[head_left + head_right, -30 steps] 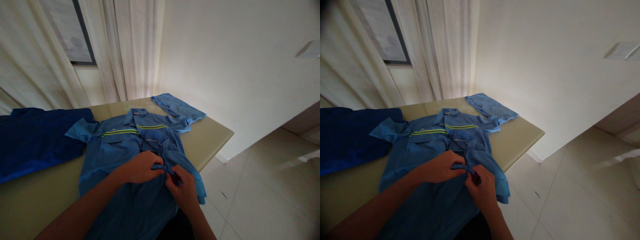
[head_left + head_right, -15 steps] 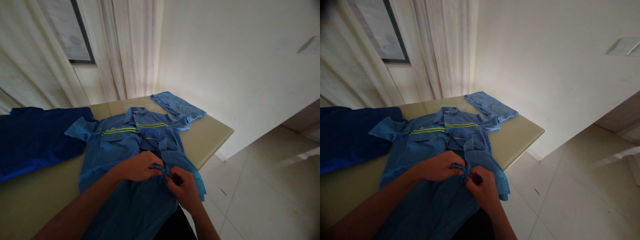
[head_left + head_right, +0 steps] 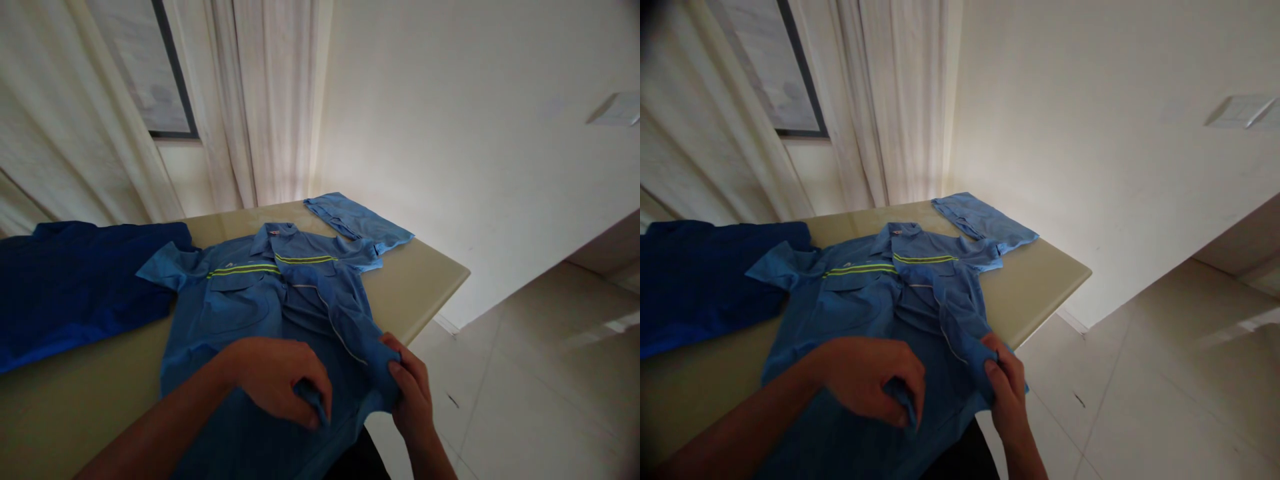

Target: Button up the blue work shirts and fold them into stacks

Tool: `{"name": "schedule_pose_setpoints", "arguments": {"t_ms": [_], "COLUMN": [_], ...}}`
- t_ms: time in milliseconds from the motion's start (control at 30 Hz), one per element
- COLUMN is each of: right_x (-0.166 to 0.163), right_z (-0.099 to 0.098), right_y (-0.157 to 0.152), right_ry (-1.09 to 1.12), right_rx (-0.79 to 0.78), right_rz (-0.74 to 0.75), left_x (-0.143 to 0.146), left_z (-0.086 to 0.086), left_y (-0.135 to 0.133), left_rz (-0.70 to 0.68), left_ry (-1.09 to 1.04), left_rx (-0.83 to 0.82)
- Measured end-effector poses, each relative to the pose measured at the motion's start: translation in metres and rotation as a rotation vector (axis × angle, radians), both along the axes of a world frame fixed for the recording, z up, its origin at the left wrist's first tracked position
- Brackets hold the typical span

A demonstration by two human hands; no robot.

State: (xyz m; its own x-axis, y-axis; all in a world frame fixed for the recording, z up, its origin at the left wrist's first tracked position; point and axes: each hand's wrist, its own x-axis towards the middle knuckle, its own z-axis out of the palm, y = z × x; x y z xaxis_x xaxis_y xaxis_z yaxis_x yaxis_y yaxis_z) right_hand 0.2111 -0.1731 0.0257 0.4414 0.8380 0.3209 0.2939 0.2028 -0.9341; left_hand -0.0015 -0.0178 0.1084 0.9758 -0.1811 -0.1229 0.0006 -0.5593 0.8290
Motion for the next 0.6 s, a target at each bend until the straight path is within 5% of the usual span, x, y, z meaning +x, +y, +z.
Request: {"name": "schedule_pose_setpoints", "arguments": {"t_ms": [100, 233, 300, 400, 467, 533, 600], "right_x": [0.014, 0.022, 0.021, 0.016, 0.015, 0.019, 0.028], "right_z": [0.001, 0.002, 0.007, 0.022, 0.033, 0.04, 0.04], "right_y": [-0.011, -0.027, -0.033, -0.031, -0.018, 0.006, 0.038], "right_ry": [0.1, -0.029, -0.103, -0.263, -0.384, -0.489, -0.572], "right_rx": [-0.024, 0.041, 0.031, -0.13, -0.205, -0.209, -0.192], "right_rz": [0.129, 0.395, 0.517, 0.681, 0.714, 0.644, 0.562], "left_x": [-0.004, -0.016, -0.03, -0.059, -0.08, -0.1, -0.115], "left_z": [0.017, 0.028, 0.022, -0.004, -0.025, -0.044, -0.058], "left_y": [-0.01, 0.01, 0.038, 0.091, 0.121, 0.14, 0.148], "left_rz": [-0.057, 0.141, 0.372, 0.932, 1.178, 1.289, 1.234], "left_ry": [-0.02, -0.078, -0.059, 0.123, 0.211, 0.327, 0.447], "left_rx": [-0.098, -0.079, 0.101, 0.655, 0.882, 1.116, 1.182]}}
